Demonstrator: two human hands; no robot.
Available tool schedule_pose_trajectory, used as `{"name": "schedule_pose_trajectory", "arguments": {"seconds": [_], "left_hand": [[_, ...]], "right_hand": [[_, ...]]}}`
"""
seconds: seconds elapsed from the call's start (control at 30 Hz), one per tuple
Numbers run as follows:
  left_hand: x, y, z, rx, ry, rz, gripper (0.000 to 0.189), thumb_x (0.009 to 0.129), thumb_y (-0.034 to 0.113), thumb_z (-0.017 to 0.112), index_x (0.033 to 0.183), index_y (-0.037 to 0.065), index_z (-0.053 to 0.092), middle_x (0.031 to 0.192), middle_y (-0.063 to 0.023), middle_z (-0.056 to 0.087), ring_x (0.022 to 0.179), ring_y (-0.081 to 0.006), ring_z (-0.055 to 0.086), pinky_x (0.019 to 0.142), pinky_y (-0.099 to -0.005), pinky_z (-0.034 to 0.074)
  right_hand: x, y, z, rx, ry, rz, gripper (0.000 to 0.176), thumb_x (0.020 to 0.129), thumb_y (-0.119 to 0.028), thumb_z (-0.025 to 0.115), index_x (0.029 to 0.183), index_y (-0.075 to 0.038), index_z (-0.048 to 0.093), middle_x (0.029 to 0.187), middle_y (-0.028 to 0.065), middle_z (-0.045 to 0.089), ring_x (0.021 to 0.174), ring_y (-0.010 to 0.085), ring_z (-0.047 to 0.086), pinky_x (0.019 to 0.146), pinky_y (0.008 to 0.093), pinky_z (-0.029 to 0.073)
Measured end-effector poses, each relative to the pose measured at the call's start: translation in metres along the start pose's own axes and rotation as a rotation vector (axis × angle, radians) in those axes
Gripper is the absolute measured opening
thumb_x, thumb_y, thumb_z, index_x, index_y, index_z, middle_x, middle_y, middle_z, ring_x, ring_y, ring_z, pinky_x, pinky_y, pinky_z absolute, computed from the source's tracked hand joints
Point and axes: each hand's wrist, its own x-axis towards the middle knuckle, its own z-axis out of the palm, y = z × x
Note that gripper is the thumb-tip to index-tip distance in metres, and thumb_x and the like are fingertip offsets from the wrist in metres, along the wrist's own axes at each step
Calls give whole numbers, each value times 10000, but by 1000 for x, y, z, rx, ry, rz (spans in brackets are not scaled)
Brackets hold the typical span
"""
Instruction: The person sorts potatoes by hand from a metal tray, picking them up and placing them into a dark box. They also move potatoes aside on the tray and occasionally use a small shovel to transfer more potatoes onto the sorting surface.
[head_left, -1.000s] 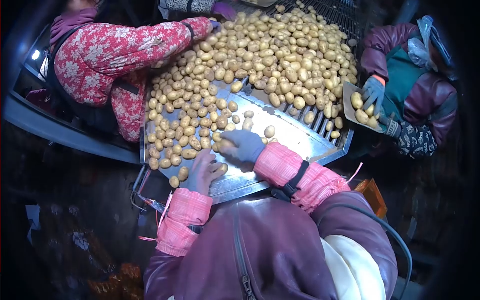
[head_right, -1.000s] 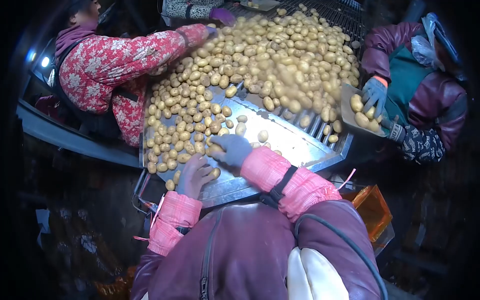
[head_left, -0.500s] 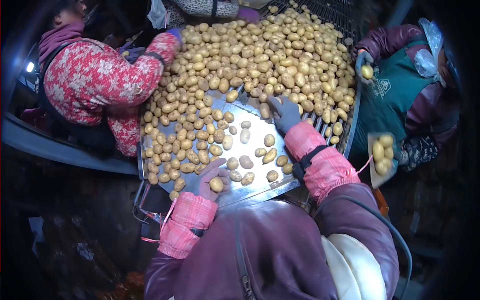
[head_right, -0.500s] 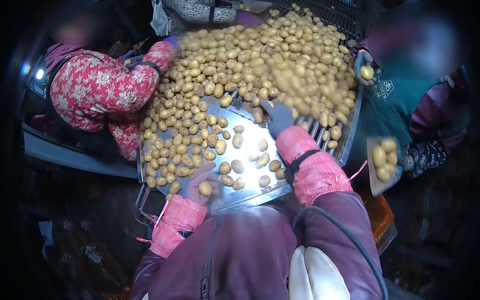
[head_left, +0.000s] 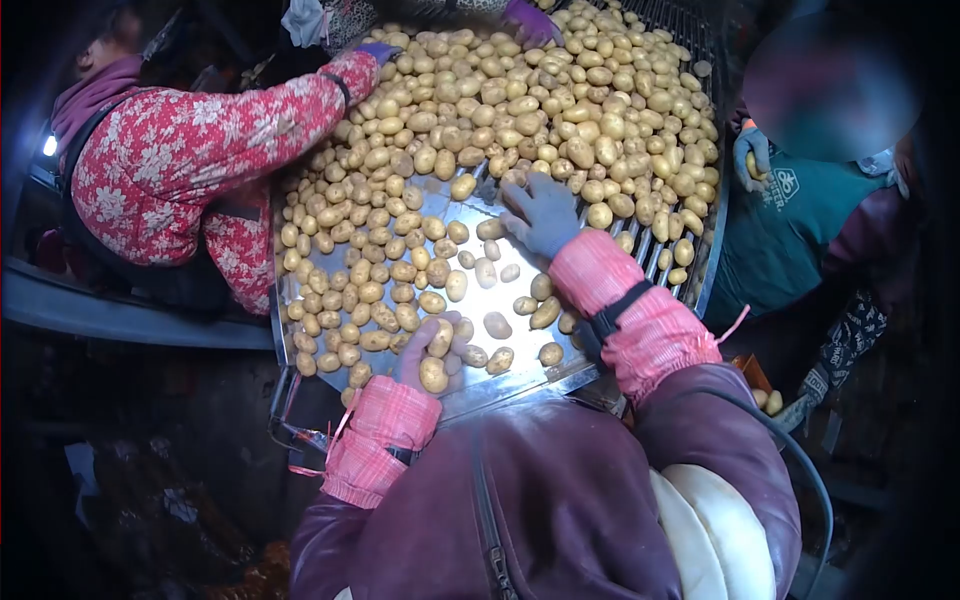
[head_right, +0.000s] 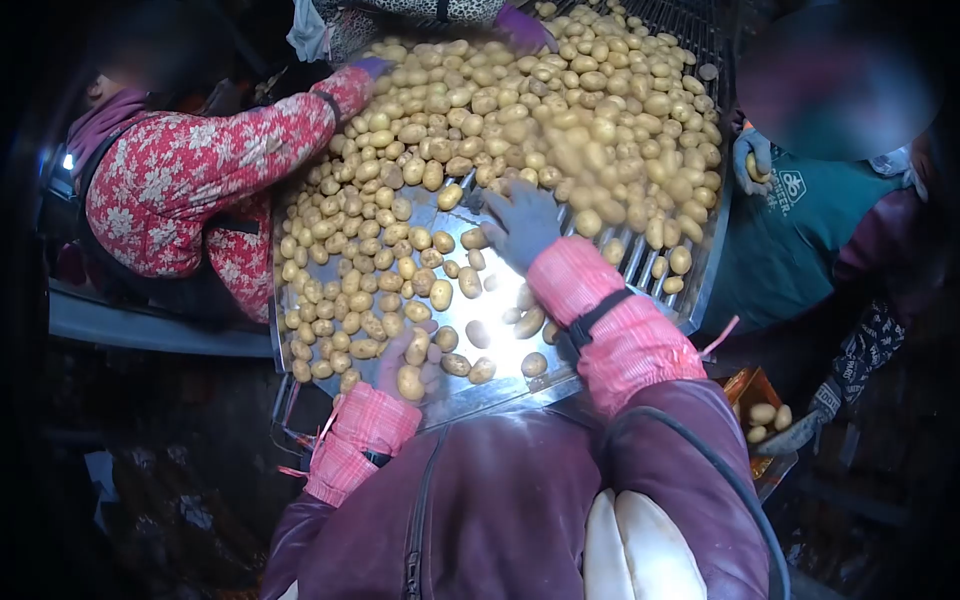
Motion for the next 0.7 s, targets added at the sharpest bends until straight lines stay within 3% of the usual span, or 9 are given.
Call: {"name": "schedule_pose_trajectory", "arguments": {"seconds": [0.1, 0.17, 0.23, 0.27, 0.33, 0.47, 0.53, 0.63, 0.7], "left_hand": [[4, -1, -3, -46, 81, -10, 370, 967, 408, 544, 1176, 110, 607, 875, -6, 630, 555, -89, 520, 455, -251, 377], [8, -1, -4, -61, 102, -14, 379, 971, 433, 529, 1149, 109, 611, 824, 6, 619, 549, -97, 521, 452, -255, 377], [6, 1, -7, -79, 111, 7, 400, 976, 466, 507, 1111, 106, 614, 760, 12, 604, 542, -115, 526, 448, -264, 377], [6, 2, -8, -70, 110, -4, 412, 980, 481, 482, 1097, 109, 616, 731, 6, 595, 531, -128, 504, 453, -281, 371], [8, 5, -10, -50, 107, -9, 443, 990, 509, 432, 1070, 116, 620, 671, -6, 577, 508, -154, 461, 461, -315, 359], [10, 2, -14, -34, 34, 23, 470, 978, 544, 435, 1054, 118, 620, 685, 1, 580, 539, -154, 485, 482, -301, 366], [11, 1, -12, -110, 36, 19, 481, 981, 534, 442, 1034, 84, 603, 715, -51, 579, 557, -200, 523, 475, -313, 393], [12, 7, -8, -190, 45, -2, 503, 978, 536, 444, 1012, 57, 595, 784, -105, 597, 630, -243, 582, 498, -343, 452], [11, 8, -9, -244, 15, -16, 520, 975, 544, 443, 994, 48, 598, 848, -136, 620, 717, -274, 623, 536, -370, 499]], "right_hand": [[7, -9, 29, 98, -150, -177, 455, 836, -348, 620, 1216, -98, 600, 1052, 155, 564, 1014, 385, 539, 841, 529, 417], [-27, -20, 71, -199, -95, -359, 436, 828, -343, 606, 1207, -130, 612, 1127, 149, 573, 1088, 352, 533, 890, 621, 389], [-34, -56, 29, 190, -576, -27, 414, 889, -346, 578, 1233, -121, 623, 1148, 143, 620, 1065, 361, 580, 929, 501, 448], [-47, -54, 23, 350, -519, -100, 387, 887, -314, 583, 1213, -113, 638, 1091, 140, 638, 990, 363, 602, 880, 441, 478], [-63, -46, 16, 354, -142, -153, 369, 909, -375, 559, 1173, -125, 620, 1064, 144, 616, 1018, 332, 595, 859, 478, 457], [-26, 19, -67, -203, -2, 276, 289, 848, -278, 613, 1081, -109, 630, 1023, 151, 623, 942, 354, 601, 775, 514, 443], [-52, 90, -37, -389, 265, 355, 257, 825, -248, 608, 1047, -121, 631, 940, 125, 622, 877, 321, 610, 746, 497, 442], [-68, 93, -35, -423, -12, 367, 244, 832, -248, 618, 1048, -135, 635, 890, 112, 610, 850, 308, 613, 746, 483, 450], [-81, 86, -31, -393, 58, 292, 236, 833, -246, 628, 1047, -149, 637, 894, 111, 607, 845, 310, 609, 743, 483, 454]]}}
